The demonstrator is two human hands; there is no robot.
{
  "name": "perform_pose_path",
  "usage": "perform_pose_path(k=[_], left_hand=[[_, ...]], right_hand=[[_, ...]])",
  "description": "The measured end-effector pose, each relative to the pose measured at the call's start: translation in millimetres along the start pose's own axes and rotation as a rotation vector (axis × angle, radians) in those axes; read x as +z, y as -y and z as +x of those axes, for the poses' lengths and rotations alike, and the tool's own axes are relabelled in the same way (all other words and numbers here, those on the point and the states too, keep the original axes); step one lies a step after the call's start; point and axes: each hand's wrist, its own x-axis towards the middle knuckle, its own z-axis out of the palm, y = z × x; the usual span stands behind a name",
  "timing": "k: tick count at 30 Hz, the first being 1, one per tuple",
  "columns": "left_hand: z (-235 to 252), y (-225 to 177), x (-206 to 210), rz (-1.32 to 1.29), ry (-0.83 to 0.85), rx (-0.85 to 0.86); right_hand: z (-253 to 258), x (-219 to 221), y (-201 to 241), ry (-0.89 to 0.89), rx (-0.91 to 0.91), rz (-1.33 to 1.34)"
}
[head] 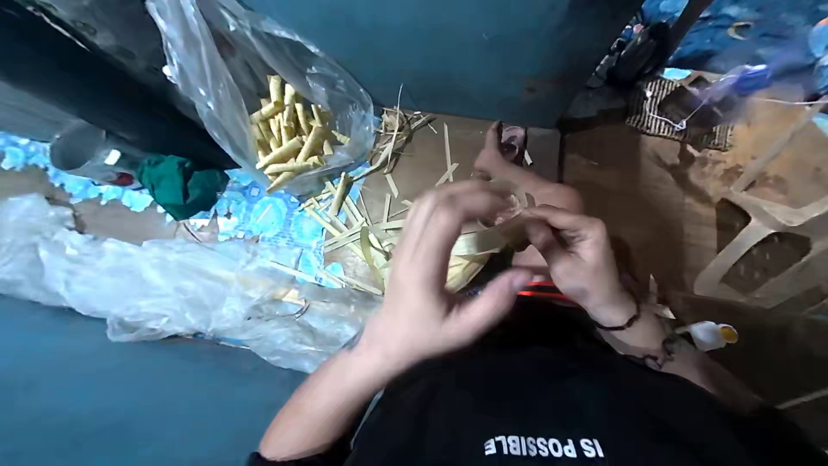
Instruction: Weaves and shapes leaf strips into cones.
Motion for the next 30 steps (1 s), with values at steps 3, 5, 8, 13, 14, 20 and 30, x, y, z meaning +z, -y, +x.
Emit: perform_pose_path(k=[3,5,8,13,14,20,30], left_hand=[[-12,38,24,0.011,0.07,-0.141],[-16,41,24,-0.086,0.069,-0.158],[-15,41,20,-0.184,0.062,-0.178],[-11,41,17,-0.097,0.139,-0.229],[-10,41,17,-0.099,0.138,-0.217],[-7,38,22,-0.041,0.07,-0.17],[-4,40,12,-0.2,0.233,-0.224]], right_hand=[[5,5,8,0.019,-0.046,0.036],[8,4,15,0.038,0.126,0.27],[12,4,14,0.15,0.348,0.551],[3,2,3,0.241,0.277,0.444],[4,2,5,0.192,0.321,0.498],[1,3,7,0.266,0.18,0.254],[-7,-1,5,0.139,-0.014,0.026]])
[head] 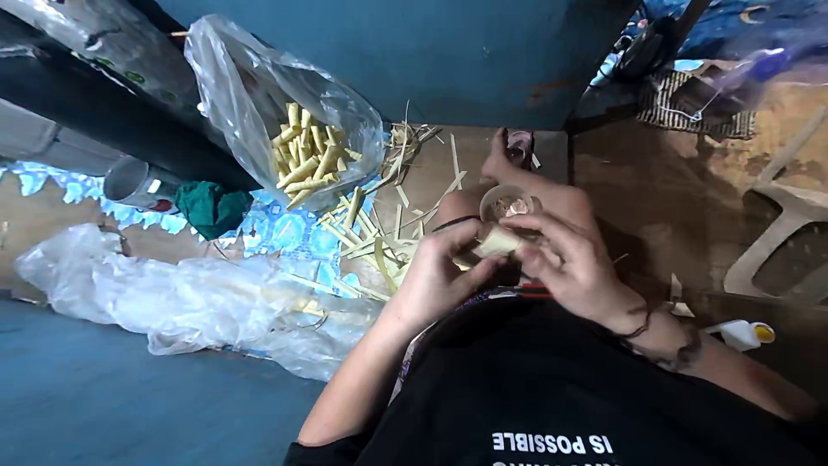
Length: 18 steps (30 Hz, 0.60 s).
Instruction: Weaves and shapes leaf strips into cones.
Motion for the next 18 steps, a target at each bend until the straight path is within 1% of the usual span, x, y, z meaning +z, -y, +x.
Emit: perform_pose_path(k=[2,3,4,6,7,8,9,10,11,12,13,15,16,17,18], left_hand=[[2,0,-2,-0.013,0.034,-0.001],[3,2,-2,-0.03,0.042,-0.013],[4,3,-3,-0.041,0.045,-0.029],[7,6,-7,-0.044,0.05,-0.059],[7,6,-8,-0.049,0.055,-0.077],[9,5,-9,-0.055,0.067,-0.099],[10,4,-10,-0.061,0.082,-0.115],[11,4,-11,-0.064,0.096,-0.122],[12,4,-11,-0.066,0.109,-0.119],[13,5,-11,-0.073,0.119,-0.115],[15,6,-12,-0.08,0.123,-0.111],[17,7,-13,-0.088,0.124,-0.109],[17,7,-14,-0.092,0.128,-0.115],[18,6,-14,-0.097,0.136,-0.12],[19,6,-14,-0.1,0.148,-0.125]], right_hand=[[4,-6,5,0.086,0.391,0.484],[4,-7,5,0.091,0.468,0.564],[2,-7,4,0.08,0.418,0.477],[-5,-2,-3,0.019,0.096,0.064],[-7,0,-6,-0.004,-0.013,-0.062],[-8,0,-7,-0.005,0.007,-0.024],[-6,-2,-6,0.018,0.153,0.168],[-3,-5,-4,0.047,0.338,0.419],[-1,-7,-2,0.051,0.472,0.575],[-2,-7,-2,0.045,0.483,0.58],[-5,-6,-5,0.021,0.373,0.441],[-11,-2,-14,-0.047,0.043,0.021],[-13,-2,-16,-0.059,-0.006,-0.034],[-13,-4,-14,-0.046,0.084,0.066],[-11,-6,-10,-0.025,0.266,0.289]])
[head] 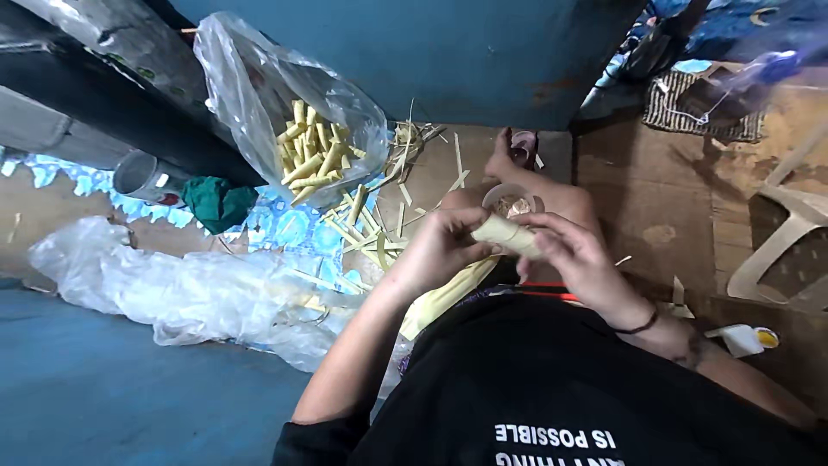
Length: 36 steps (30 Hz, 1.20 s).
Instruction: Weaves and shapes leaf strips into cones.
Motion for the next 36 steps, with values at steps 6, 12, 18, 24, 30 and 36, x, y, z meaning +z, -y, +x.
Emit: perform_pose_path(k=[6,12,18,24,30,36], left_hand=[[4,1,-1,-0.013,0.001,-0.008],[5,-1,-4,0.008,0.006,-0.015],[8,0,-10,-0.006,0.004,-0.03],[8,3,-13,-0.022,0.012,-0.052],[9,2,-15,-0.022,0.037,-0.075],[10,3,-19,-0.035,0.048,-0.085]], right_hand=[[-5,-4,-12,-0.061,-0.275,-0.328],[-4,-7,0,-0.058,0.232,0.242],[-10,-9,-13,-0.051,0.032,0.03],[-14,-12,-23,-0.098,-0.24,-0.322],[-12,-14,-6,-0.087,0.315,0.326],[-22,-18,-20,-0.062,0.003,-0.024]])
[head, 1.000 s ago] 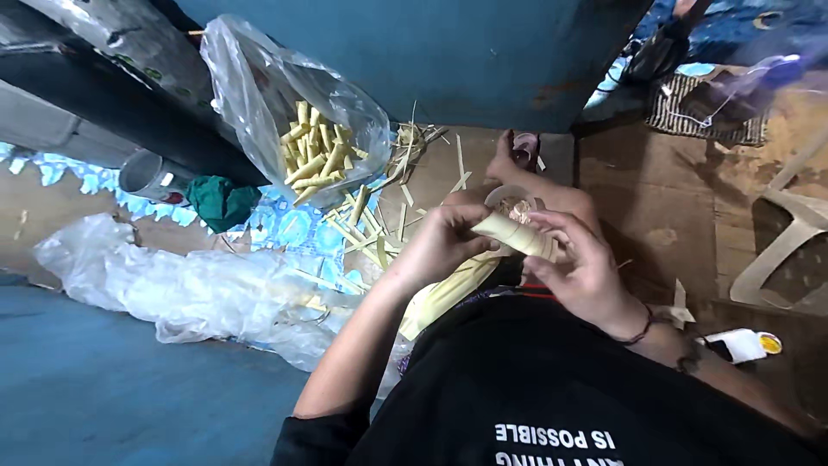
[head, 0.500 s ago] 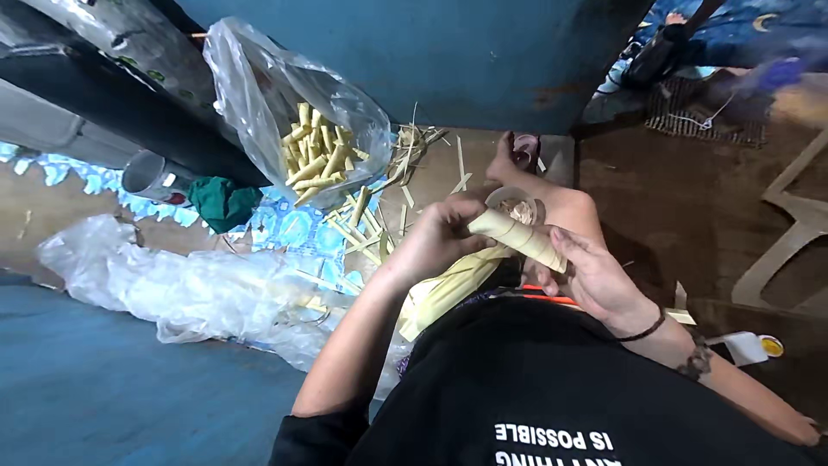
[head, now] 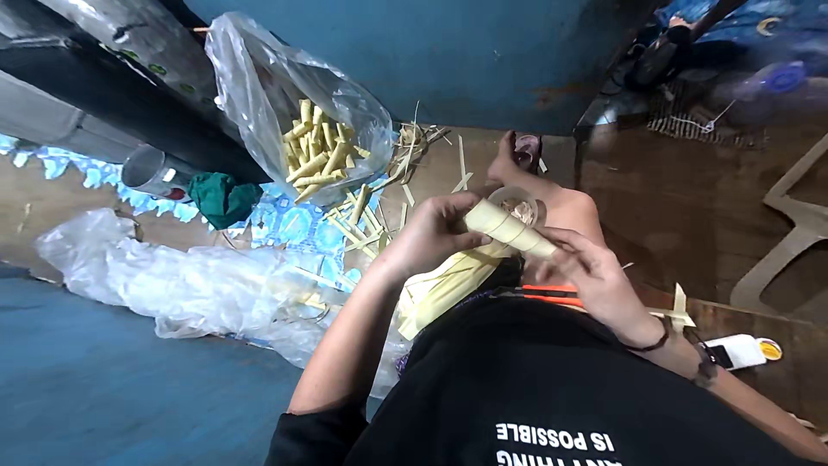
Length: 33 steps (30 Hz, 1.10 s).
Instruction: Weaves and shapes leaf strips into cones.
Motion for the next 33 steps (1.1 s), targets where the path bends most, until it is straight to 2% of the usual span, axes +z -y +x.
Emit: perform_pose_path(k=[2,3,4,6,7,8,9,11,12,13,16,17,18,20,21,22,25,26,27,29,30,31,33], left_hand=[[1,2,0,0.007,0.0,0.012],[1,3,0,-0.007,-0.002,0.016],[1,3,0,-0.022,-0.005,0.02],[1,2,-1,-0.039,-0.009,0.019],[1,2,-2,-0.034,-0.008,0.014],[2,2,-2,-0.026,-0.008,0.011],[2,2,-3,-0.022,-0.006,0.003],[2,2,-3,-0.017,0.003,0.007],[2,2,-3,-0.024,0.006,0.011],[2,3,-2,-0.032,0.002,0.014],[1,3,-4,-0.044,-0.017,-0.001],[1,2,-5,-0.034,-0.02,-0.013],[1,1,-6,-0.023,-0.02,-0.02],[1,1,-7,0.002,-0.007,-0.009],[1,1,-7,0.009,-0.008,0.0],[2,1,-7,0.005,-0.011,0.008],[1,1,-8,0.0,-0.035,-0.008],[1,0,-9,0.012,-0.037,-0.021],[1,-1,-10,0.021,-0.031,-0.032],[1,-2,-12,0.035,-0.01,-0.026],[1,-1,-12,0.031,-0.009,-0.012],[1,-1,-12,0.018,-0.015,-0.001],[1,0,-13,-0.009,-0.029,-0.006]], right_hand=[[2,-1,9,-0.012,0.321,0.355],[2,-1,9,-0.018,0.301,0.336],[-1,-1,6,-0.019,0.154,0.169],[-5,-2,-7,-0.06,-0.257,-0.323],[-4,-3,-11,-0.086,-0.382,-0.442],[-4,-3,-12,-0.083,-0.361,-0.407],[-5,-2,-7,-0.049,-0.192,-0.216],[-2,-3,9,-0.024,0.296,0.306],[0,-3,12,-0.033,0.397,0.401],[-1,-4,10,-0.038,0.336,0.333],[-8,-6,-11,-0.063,-0.241,-0.288],[-9,-7,-14,-0.07,-0.286,-0.323],[-10,-7,-11,-0.056,-0.182,-0.204],[-8,-7,2,-0.053,0.245,0.258],[-6,-7,5,-0.07,0.357,0.373],[-7,-8,4,-0.066,0.312,0.312],[-14,-11,-13,-0.071,-0.201,-0.267],[-14,-11,-13,-0.074,-0.227,-0.292],[-14,-10,-10,-0.061,-0.12,-0.17],[-12,-8,2,-0.069,0.258,0.259],[-11,-8,5,-0.076,0.328,0.337],[-12,-8,3,-0.069,0.256,0.248],[-16,-10,-8,-0.075,-0.108,-0.198]])
